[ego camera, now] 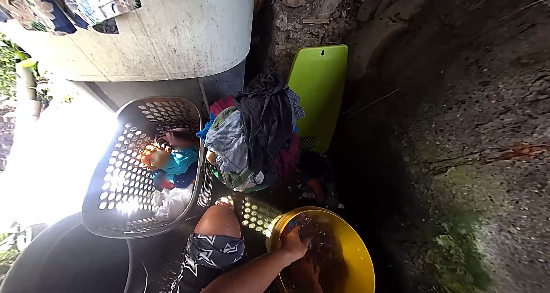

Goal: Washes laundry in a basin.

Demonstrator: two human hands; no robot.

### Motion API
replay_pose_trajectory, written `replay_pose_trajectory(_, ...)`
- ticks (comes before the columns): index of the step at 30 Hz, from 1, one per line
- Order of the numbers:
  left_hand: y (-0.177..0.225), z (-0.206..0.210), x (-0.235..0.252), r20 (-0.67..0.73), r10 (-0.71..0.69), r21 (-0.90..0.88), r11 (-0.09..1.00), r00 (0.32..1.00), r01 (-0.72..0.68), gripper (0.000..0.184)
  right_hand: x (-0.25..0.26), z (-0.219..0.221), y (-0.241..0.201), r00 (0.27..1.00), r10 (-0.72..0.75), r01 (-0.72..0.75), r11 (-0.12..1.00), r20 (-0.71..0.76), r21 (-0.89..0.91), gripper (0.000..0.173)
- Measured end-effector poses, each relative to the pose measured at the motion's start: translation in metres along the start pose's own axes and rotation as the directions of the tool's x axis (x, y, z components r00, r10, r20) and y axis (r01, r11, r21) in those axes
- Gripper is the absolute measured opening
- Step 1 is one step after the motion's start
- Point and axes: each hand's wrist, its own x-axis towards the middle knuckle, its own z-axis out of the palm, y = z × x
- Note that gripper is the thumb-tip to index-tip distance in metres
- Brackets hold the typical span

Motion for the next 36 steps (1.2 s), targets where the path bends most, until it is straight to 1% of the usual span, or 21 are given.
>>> replay_pose_trajectory(2,-0.006,0.005,0.004,0.002,-0.051,-0.098,0.994,0.999,0.051,0.059,0.002,-0.019,0.002,0.995,-0.023,0.051,0.957,-0.101,0.287,0.046)
replay_pose_trajectory(3,-0.009,0.007,0.007,0.008,-0.073,-0.158,0.985,0.997,0.074,0.060,-0.008,-0.038,-0.001,0.982,0.004,0.089,0.870,-0.188,0.486,0.043)
replay_pose_trajectory(5,-0.014,0.010,0.010,0.017,-0.116,-0.272,0.955,0.993,0.117,0.062,-0.055,-0.079,-0.002,0.936,0.042,0.262,0.583,-0.351,0.769,0.033)
replay_pose_trajectory(6,-0.014,0.010,0.009,0.023,-0.143,-0.317,0.938,0.989,0.143,0.063,-0.081,-0.095,-0.002,0.901,0.025,0.381,0.436,-0.434,0.816,0.025)
replay_pose_trajectory(9,-0.009,0.007,0.002,-0.005,-0.208,-0.438,0.880,0.978,0.185,0.059,-0.141,-0.133,0.001,0.814,0.036,0.577,0.077,-0.580,0.813,0.037)
replay_pose_trajectory(11,0.004,0.012,-0.007,-0.101,-0.209,-0.489,0.862,0.973,0.134,0.044,-0.142,-0.132,0.013,0.796,0.229,0.558,0.080,-0.560,0.826,0.032)
replay_pose_trajectory(12,0.013,0.014,-0.017,-0.109,-0.156,-0.567,0.821,0.982,0.067,0.037,-0.130,-0.124,0.019,0.805,0.290,0.519,0.080,-0.518,0.851,0.041)
replay_pose_trajectory(14,0.026,0.018,-0.035,-0.078,0.013,-0.674,0.736,0.997,-0.062,0.039,-0.105,-0.102,0.020,0.842,0.303,0.459,0.033,-0.447,0.888,0.064)
replay_pose_trajectory(15,0.029,0.022,-0.041,-0.037,0.107,-0.696,0.711,0.994,-0.102,0.038,-0.102,-0.094,0.009,0.859,0.312,0.441,-0.046,-0.406,0.896,0.059)
replay_pose_trajectory(17,0.030,0.024,-0.044,0.064,0.286,-0.702,0.694,0.956,-0.160,0.022,-0.105,-0.091,-0.013,0.896,0.287,0.421,-0.307,-0.339,0.853,0.039)
replay_pose_trajectory(18,0.028,0.022,-0.041,0.092,0.350,-0.691,0.697,0.932,-0.194,0.013,-0.106,-0.092,-0.015,0.911,0.218,0.411,-0.408,-0.350,0.815,0.046)
replay_pose_trajectory(19,0.025,0.019,-0.035,0.088,0.383,-0.670,0.706,0.920,-0.230,0.009,-0.104,-0.094,-0.015,0.908,0.197,0.419,-0.426,-0.370,0.802,0.046)
replay_pose_trajectory(21,0.019,0.012,-0.027,0.049,0.352,-0.596,0.761,0.935,-0.255,0.023,-0.099,-0.098,-0.013,0.832,0.335,0.528,-0.232,-0.443,0.817,0.029)
replay_pose_trajectory(23,0.019,0.005,-0.026,0.125,0.189,-0.557,0.826,0.974,-0.089,0.059,-0.099,-0.106,-0.020,0.656,0.446,0.633,0.114,-0.609,0.766,0.030)
replay_pose_trajectory(25,0.023,0.003,-0.033,0.237,0.092,-0.614,0.786,0.967,0.076,0.064,-0.107,-0.104,-0.031,0.462,0.325,0.679,0.469,-0.825,0.565,0.034)
replay_pose_trajectory(26,0.028,0.001,-0.037,0.255,0.095,-0.659,0.746,0.962,0.101,0.059,-0.110,-0.100,-0.038,0.392,0.249,0.684,0.566,-0.886,0.461,0.035)
replay_pose_trajectory(27,0.032,0.001,-0.038,0.211,0.103,-0.712,0.698,0.972,0.080,0.051,-0.113,-0.095,-0.044,0.355,0.216,0.682,0.606,-0.910,0.410,0.037)
replay_pose_trajectory(29,0.035,0.004,-0.034,0.005,0.104,-0.766,0.640,0.995,-0.064,0.032,-0.115,-0.085,-0.052,0.346,0.269,0.659,0.612,-0.899,0.437,0.043)
replay_pose_trajectory(32,0.035,0.003,-0.030,-0.202,0.047,-0.660,0.732,0.978,-0.171,0.031,-0.116,-0.073,-0.065,0.332,0.349,0.586,0.652,-0.877,0.481,0.061)
replay_pose_trajectory(34,0.033,0.003,-0.032,-0.240,0.031,-0.539,0.827,0.970,-0.160,0.032,-0.121,-0.069,-0.075,0.392,0.373,0.521,0.663,-0.841,0.537,0.060)
replay_pose_trajectory(36,0.031,0.008,-0.029,-0.292,0.086,-0.479,0.849,0.953,-0.223,0.023,-0.122,-0.073,-0.075,0.514,0.421,0.483,0.578,-0.747,0.658,0.051)
